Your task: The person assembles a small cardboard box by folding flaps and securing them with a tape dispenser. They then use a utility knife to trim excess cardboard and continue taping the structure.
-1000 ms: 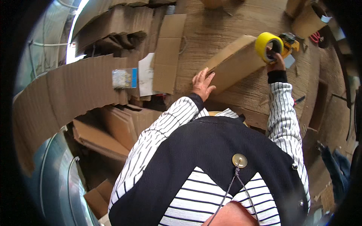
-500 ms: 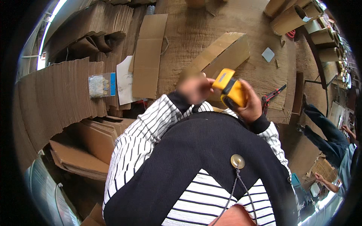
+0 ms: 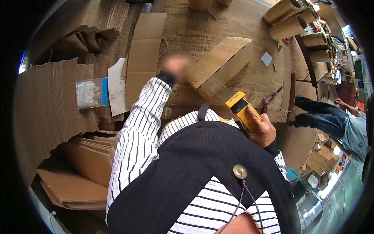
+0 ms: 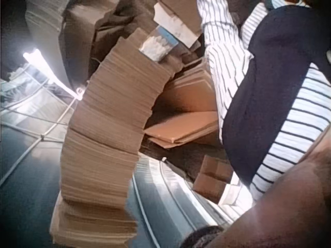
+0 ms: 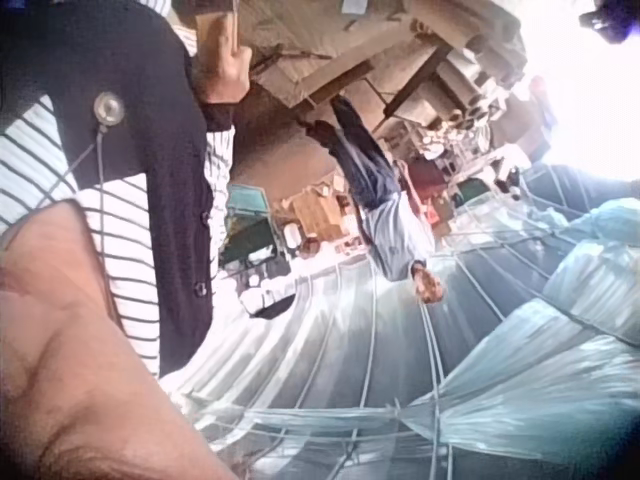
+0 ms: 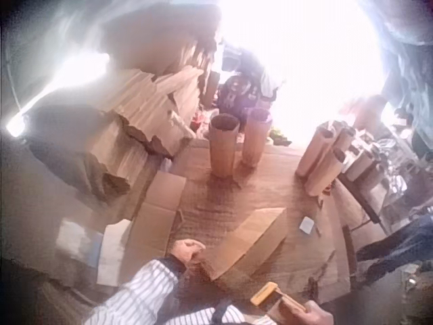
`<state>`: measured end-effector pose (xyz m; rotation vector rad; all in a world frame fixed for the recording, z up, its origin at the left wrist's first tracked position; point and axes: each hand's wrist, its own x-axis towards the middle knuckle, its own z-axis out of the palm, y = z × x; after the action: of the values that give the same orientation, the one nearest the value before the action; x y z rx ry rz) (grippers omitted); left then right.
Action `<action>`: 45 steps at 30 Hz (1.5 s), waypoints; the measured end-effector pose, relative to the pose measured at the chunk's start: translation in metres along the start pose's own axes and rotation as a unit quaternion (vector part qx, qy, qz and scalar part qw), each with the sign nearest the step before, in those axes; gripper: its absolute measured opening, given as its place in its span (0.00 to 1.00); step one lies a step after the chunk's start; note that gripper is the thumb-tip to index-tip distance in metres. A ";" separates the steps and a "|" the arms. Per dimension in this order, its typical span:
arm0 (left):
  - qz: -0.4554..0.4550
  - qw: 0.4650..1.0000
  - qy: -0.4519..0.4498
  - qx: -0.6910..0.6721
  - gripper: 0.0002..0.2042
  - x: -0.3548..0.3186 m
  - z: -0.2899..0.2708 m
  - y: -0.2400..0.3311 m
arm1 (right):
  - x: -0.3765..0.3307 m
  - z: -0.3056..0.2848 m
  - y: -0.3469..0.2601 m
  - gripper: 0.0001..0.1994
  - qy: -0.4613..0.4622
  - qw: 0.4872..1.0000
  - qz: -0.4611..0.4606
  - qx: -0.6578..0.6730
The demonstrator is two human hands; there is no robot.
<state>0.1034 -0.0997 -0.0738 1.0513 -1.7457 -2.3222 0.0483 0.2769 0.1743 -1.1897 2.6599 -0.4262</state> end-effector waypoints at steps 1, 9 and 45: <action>-0.023 0.999 -0.027 0.009 0.09 0.016 -0.003 -0.003 | 0.002 0.003 -0.004 0.33 0.000 1.000 0.008 -0.003; -0.044 0.998 -0.022 0.024 0.11 0.098 -0.014 -0.033 | 0.055 0.033 -0.027 0.35 -0.013 0.995 0.057 -0.080; -0.019 0.898 0.053 0.436 0.23 0.091 0.074 -0.093 | 0.064 0.120 0.028 0.34 -0.016 0.995 0.094 0.026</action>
<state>0.0262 -0.0433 -0.1883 1.2422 -2.7974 -1.3895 0.0221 0.2250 0.0483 -0.9120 2.6842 -0.4385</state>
